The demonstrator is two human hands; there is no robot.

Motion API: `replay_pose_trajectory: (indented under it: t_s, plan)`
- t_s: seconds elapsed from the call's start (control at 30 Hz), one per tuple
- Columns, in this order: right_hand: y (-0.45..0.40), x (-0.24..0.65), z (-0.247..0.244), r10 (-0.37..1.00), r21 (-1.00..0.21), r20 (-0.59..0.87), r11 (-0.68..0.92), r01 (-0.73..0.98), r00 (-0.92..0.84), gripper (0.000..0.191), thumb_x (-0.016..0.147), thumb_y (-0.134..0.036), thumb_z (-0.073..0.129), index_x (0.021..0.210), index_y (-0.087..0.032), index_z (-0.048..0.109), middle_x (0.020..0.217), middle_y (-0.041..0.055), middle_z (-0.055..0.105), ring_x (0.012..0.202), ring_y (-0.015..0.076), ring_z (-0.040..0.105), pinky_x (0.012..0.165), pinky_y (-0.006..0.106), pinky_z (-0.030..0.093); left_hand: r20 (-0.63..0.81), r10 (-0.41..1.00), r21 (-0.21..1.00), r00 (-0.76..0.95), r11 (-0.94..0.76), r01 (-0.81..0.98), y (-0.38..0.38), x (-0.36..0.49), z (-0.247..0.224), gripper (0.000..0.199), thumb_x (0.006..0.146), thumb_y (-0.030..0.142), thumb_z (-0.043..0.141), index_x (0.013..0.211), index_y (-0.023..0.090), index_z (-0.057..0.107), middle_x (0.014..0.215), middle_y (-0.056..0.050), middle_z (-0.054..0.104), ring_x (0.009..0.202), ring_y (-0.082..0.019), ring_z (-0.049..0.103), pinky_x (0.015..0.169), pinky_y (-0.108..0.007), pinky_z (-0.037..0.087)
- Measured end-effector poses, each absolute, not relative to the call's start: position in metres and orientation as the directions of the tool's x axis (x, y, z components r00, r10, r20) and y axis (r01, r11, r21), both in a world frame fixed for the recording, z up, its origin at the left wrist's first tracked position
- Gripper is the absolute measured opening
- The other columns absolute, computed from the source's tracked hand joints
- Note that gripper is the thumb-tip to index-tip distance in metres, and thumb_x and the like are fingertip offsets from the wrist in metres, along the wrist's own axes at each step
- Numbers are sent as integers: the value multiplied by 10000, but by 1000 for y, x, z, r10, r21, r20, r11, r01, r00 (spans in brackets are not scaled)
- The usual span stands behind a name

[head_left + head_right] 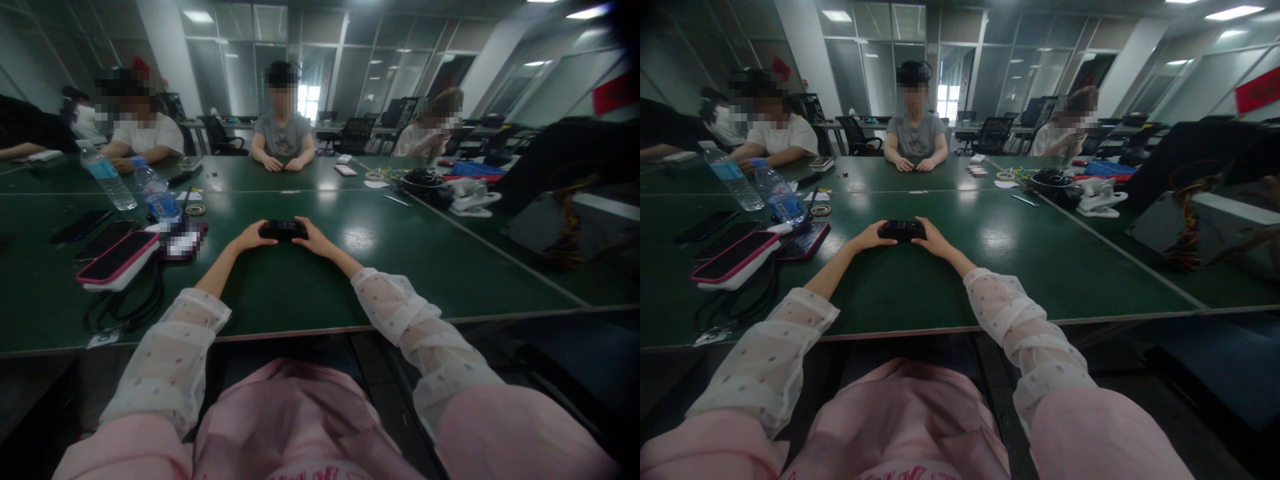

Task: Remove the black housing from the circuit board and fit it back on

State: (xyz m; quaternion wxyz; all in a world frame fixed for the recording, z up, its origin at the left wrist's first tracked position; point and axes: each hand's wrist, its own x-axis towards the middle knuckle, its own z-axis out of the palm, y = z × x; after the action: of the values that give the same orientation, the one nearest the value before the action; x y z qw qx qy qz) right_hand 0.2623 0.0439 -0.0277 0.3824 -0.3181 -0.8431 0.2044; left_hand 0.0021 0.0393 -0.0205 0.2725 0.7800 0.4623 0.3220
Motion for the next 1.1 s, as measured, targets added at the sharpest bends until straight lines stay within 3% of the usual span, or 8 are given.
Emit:
replay_pose_trajectory:
  t_s: [0.17, 0.43, 0.7, 1.1]
  plan:
    - [43, 262, -26, 693, -595, 508, 712, 373, -512, 690, 763, -270, 676, 1372, -209, 357, 1347, 134, 478, 1250, 285, 482, 1077, 496, 355, 271, 889, 704, 370, -445, 554, 40, 2, -21, 690, 608, 455, 796, 1176, 149, 550, 1151, -113, 623, 1073, -299, 582, 947, -445, 433]
    - [49, 266, -30, 794, -739, 420, 581, 342, -440, 649, 732, -324, 712, 1305, -200, 434, 1194, 106, 573, 1134, 269, 566, 1000, 478, 438, 277, 886, 714, 373, -449, 537, 43, 1, -24, 687, 604, 444, 801, 1176, 149, 562, 1128, -107, 633, 1069, -300, 582, 955, -470, 421]
    - [54, 268, -34, 766, -744, 433, 601, 292, -474, 657, 709, -342, 735, 1290, -216, 454, 1246, 98, 562, 1143, 262, 566, 1005, 474, 436, 288, 880, 719, 379, -460, 521, 44, 1, -25, 694, 606, 433, 802, 1193, 154, 557, 1131, -102, 635, 1072, -297, 582, 953, -458, 425]
    - [53, 268, -33, 776, -780, 424, 575, 247, -466, 561, 689, -340, 745, 1178, -207, 504, 1150, 84, 600, 1078, 255, 599, 971, 477, 461, 290, 878, 706, 382, -466, 534, 43, 0, -24, 695, 603, 444, 802, 1187, 154, 563, 1156, -106, 628, 1079, -297, 583, 965, -463, 423]
